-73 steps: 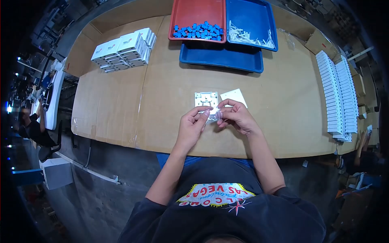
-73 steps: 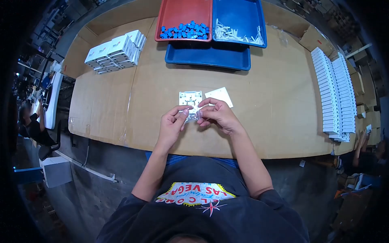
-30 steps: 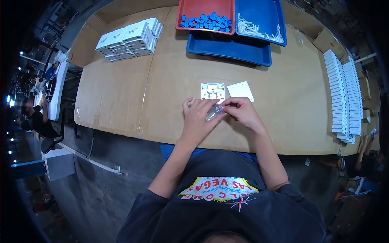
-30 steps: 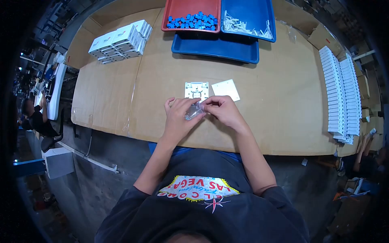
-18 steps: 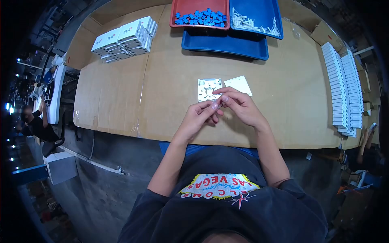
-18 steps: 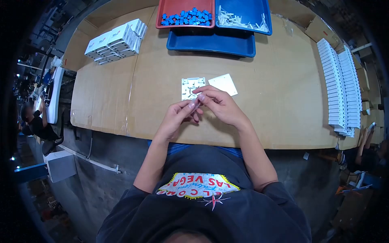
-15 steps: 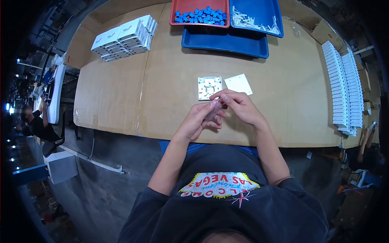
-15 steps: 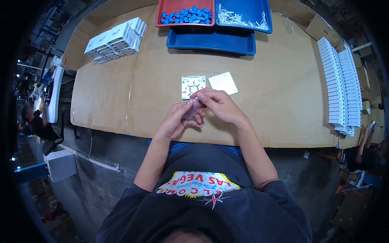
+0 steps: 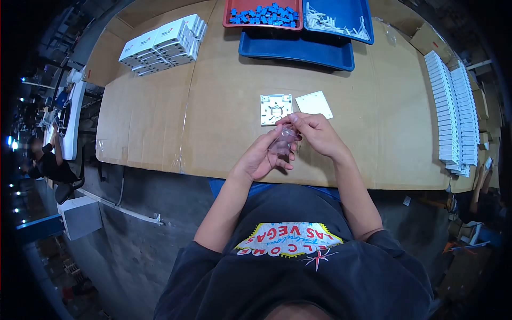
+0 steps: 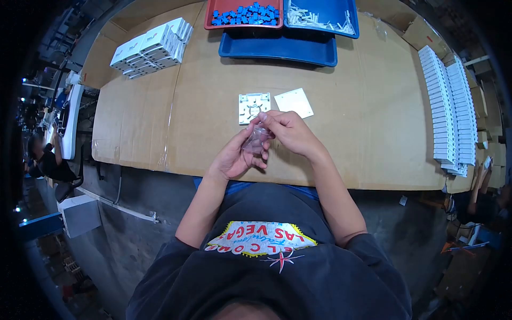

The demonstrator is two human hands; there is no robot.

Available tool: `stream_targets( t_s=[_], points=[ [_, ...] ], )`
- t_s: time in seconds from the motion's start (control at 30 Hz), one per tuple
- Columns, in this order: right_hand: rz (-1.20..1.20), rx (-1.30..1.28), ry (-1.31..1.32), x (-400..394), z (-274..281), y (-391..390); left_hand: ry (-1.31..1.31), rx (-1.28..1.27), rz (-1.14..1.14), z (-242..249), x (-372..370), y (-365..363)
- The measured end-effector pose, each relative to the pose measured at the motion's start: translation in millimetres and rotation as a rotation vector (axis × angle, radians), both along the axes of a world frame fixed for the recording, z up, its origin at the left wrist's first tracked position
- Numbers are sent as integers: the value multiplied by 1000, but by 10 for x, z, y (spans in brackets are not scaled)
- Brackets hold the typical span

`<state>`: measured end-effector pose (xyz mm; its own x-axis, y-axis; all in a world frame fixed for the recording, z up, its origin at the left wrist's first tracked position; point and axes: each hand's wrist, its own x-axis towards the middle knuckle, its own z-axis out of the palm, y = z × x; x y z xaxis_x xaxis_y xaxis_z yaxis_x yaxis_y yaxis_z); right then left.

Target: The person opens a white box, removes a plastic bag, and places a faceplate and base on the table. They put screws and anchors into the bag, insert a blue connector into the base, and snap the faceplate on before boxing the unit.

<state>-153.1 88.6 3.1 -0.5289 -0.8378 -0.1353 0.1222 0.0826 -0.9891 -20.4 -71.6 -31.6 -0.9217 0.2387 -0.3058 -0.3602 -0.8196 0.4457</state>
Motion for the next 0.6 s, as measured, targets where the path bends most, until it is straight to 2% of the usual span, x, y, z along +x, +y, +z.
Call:
stream_targets(
  t_s=[0.07,0.23,0.37,0.47,0.6],
  points=[
    [39,33,-125,33,98,6,30,14,14,45,2,15],
    [54,71,1,23,4,1,23,36,-17,-129,-12,0],
    [142,222,62,-6,33,10,-39,-33,-51,-167,1,6],
    [95,216,184,41,0,11,-47,-121,-57,-140,8,38],
    [147,221,122,23,-16,14,-48,-112,-66,-176,2,28]
  ],
)
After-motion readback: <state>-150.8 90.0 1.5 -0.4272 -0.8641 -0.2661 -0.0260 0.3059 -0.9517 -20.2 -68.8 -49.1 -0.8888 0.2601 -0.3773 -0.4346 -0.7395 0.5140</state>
